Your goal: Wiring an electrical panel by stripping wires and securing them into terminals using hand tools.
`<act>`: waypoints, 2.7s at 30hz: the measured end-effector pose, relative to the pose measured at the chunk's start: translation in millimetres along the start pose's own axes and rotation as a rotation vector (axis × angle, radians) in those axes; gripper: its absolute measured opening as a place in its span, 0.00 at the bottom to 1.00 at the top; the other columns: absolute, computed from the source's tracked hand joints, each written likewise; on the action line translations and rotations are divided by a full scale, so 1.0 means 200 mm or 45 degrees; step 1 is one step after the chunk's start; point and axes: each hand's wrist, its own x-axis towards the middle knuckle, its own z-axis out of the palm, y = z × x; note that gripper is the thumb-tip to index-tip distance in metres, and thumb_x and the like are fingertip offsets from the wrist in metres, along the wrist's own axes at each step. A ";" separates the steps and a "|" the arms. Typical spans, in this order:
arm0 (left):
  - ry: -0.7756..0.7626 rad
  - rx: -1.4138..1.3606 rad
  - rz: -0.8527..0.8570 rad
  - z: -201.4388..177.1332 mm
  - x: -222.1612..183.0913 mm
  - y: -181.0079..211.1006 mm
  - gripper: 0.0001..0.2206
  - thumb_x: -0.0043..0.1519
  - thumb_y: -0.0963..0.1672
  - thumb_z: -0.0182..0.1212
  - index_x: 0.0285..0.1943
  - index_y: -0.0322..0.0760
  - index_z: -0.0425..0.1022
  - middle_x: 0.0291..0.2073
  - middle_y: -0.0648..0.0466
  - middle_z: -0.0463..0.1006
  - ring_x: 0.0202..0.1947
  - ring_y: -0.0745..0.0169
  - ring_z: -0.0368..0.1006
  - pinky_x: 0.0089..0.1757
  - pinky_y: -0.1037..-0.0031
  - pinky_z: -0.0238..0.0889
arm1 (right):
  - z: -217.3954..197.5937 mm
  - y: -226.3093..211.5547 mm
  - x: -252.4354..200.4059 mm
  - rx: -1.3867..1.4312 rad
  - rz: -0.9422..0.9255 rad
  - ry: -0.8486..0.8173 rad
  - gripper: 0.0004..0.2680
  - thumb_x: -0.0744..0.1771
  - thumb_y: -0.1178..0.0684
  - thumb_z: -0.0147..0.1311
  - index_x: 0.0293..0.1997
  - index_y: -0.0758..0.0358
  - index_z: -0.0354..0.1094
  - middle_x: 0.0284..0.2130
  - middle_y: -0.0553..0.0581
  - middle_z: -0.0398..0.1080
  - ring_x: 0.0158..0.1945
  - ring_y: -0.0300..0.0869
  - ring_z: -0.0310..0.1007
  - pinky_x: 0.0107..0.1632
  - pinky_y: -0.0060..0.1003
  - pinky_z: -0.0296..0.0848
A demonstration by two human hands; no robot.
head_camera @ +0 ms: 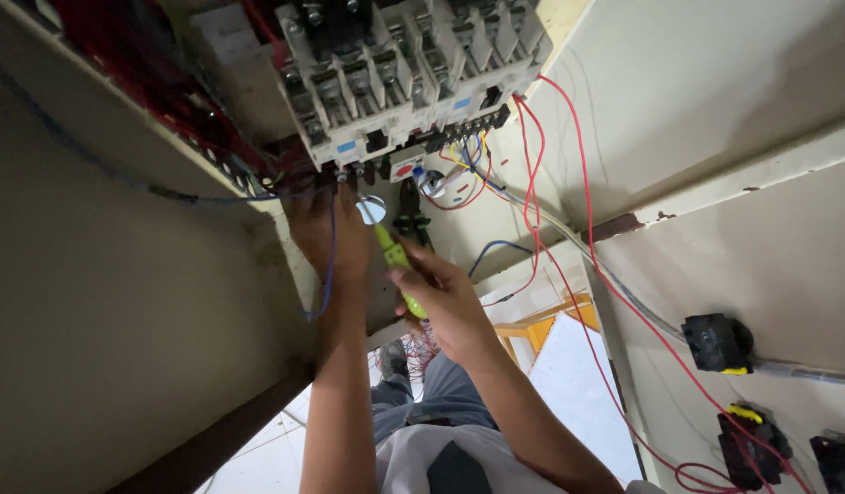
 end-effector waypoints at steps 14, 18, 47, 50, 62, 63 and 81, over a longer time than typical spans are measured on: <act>-0.470 -0.057 -0.540 -0.07 0.01 0.13 0.12 0.67 0.40 0.58 0.58 0.32 0.76 0.50 0.43 0.80 0.53 0.46 0.75 0.55 0.62 0.68 | -0.04 0.01 0.04 -0.026 -0.050 0.015 0.24 0.68 0.48 0.58 0.70 0.70 0.58 0.40 0.65 0.69 0.24 0.36 0.63 0.16 0.23 0.55; -0.065 -0.010 -0.234 0.61 -0.66 -0.41 0.07 0.62 0.39 0.62 0.44 0.33 0.84 0.37 0.45 0.84 0.40 0.48 0.82 0.43 0.68 0.75 | -0.06 0.03 0.06 0.060 0.006 0.074 0.20 0.68 0.51 0.57 0.68 0.67 0.63 0.39 0.64 0.71 0.22 0.37 0.63 0.15 0.23 0.54; -0.531 -0.068 -0.732 0.19 -0.21 -0.09 0.12 0.69 0.51 0.53 0.53 0.47 0.77 0.44 0.53 0.81 0.49 0.50 0.78 0.50 0.64 0.69 | 0.01 0.04 0.02 -1.335 -1.183 0.389 0.16 0.64 0.65 0.55 0.57 0.58 0.72 0.39 0.57 0.64 0.32 0.56 0.77 0.29 0.45 0.79; -0.449 0.102 -0.804 0.27 -0.30 -0.11 0.09 0.66 0.54 0.56 0.48 0.59 0.79 0.39 0.61 0.82 0.45 0.60 0.80 0.41 0.71 0.69 | -0.02 0.06 0.05 -1.475 -1.238 0.517 0.15 0.64 0.64 0.56 0.54 0.52 0.74 0.37 0.51 0.64 0.29 0.51 0.76 0.28 0.41 0.78; -0.067 -0.130 -0.166 0.01 0.01 0.13 0.10 0.64 0.38 0.60 0.27 0.35 0.73 0.20 0.55 0.71 0.25 0.54 0.70 0.35 0.73 0.65 | -0.01 0.00 0.04 -0.793 -1.013 0.332 0.14 0.64 0.65 0.58 0.56 0.63 0.71 0.37 0.62 0.68 0.30 0.51 0.76 0.22 0.39 0.71; 0.002 -0.051 -0.218 -0.01 0.05 0.15 0.12 0.60 0.40 0.65 0.24 0.49 0.74 0.18 0.62 0.72 0.22 0.59 0.69 0.30 0.75 0.63 | 0.00 0.01 0.04 -0.608 -0.928 0.293 0.15 0.65 0.65 0.58 0.58 0.65 0.69 0.37 0.65 0.70 0.30 0.49 0.76 0.23 0.39 0.70; -0.254 0.253 0.136 -0.12 0.02 0.13 0.06 0.66 0.39 0.62 0.36 0.34 0.82 0.28 0.51 0.79 0.34 0.49 0.78 0.41 0.64 0.63 | -0.03 0.14 0.06 -1.299 -1.425 0.598 0.07 0.63 0.64 0.64 0.39 0.56 0.75 0.33 0.49 0.69 0.34 0.45 0.78 0.33 0.34 0.78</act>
